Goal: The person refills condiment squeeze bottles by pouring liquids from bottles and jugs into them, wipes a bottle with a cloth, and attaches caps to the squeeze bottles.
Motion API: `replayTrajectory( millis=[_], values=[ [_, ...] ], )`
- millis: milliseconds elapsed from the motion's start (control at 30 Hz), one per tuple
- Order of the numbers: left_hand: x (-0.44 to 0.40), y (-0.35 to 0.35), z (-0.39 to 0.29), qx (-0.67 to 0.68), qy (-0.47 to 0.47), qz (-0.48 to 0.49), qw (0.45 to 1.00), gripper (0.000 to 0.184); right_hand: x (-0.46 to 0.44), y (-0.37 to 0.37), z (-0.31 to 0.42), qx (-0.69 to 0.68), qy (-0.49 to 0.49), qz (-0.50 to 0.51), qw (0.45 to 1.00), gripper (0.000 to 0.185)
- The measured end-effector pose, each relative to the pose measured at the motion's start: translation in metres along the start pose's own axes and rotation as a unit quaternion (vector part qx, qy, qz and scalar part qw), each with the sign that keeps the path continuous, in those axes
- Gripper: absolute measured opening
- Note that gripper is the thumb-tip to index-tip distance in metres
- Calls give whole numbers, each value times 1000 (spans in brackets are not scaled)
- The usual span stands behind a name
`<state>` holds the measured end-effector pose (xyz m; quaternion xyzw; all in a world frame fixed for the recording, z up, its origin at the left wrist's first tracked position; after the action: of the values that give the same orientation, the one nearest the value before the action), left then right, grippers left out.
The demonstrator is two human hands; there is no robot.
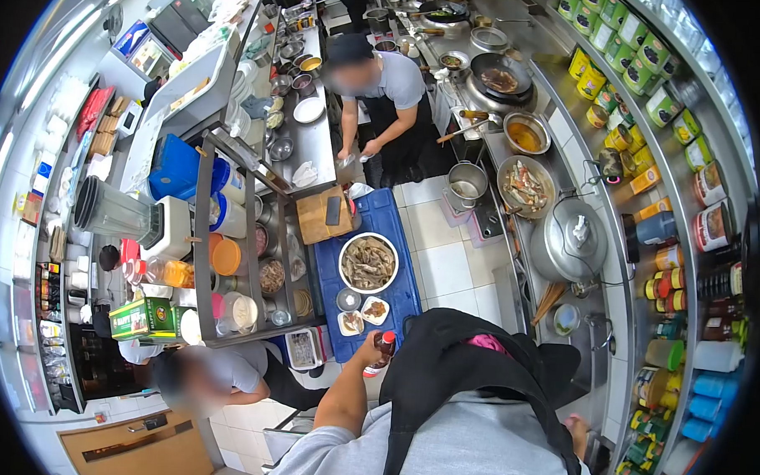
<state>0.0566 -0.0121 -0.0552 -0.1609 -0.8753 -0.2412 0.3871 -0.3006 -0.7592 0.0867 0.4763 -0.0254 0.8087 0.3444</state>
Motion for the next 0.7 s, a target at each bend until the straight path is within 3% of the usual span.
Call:
replayTrajectory(
  millis=[67,100,200,467,567,700],
  values=[
    [0,11,-3,75,13,5,997,98,-4,-9,-6,-4,0,16,1000,36],
    [-1,-27,-5,91,12,21,996,98,7,7,-2,-5,2,8,1000,35],
    [-2,4,2,45,-18,-30,998,99,4,-1,1,-14,-1,18,1000,33],
    [9,3,14,74,0,-35,997,103,-13,9,7,-34,11,41,998,28],
    [20,-1,18,60,47,-20,997,107,10,-4,35,-38,48,-48,997,31],
    [2,-18,72,144,54,-7,988,107,0,-15,27,15,57,43,997,25]
  ],
)
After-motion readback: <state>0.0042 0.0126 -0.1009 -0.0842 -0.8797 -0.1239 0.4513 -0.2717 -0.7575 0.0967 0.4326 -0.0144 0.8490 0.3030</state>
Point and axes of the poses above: each hand's wrist, its own x-axis away from the middle knuckle, its own y-axis out of the back of the hand, z = x × y, the point moved 8 cm from there along -x, towards the middle knuckle, and after that the axes turned 6 degrees about y, right-handed, at the moved point
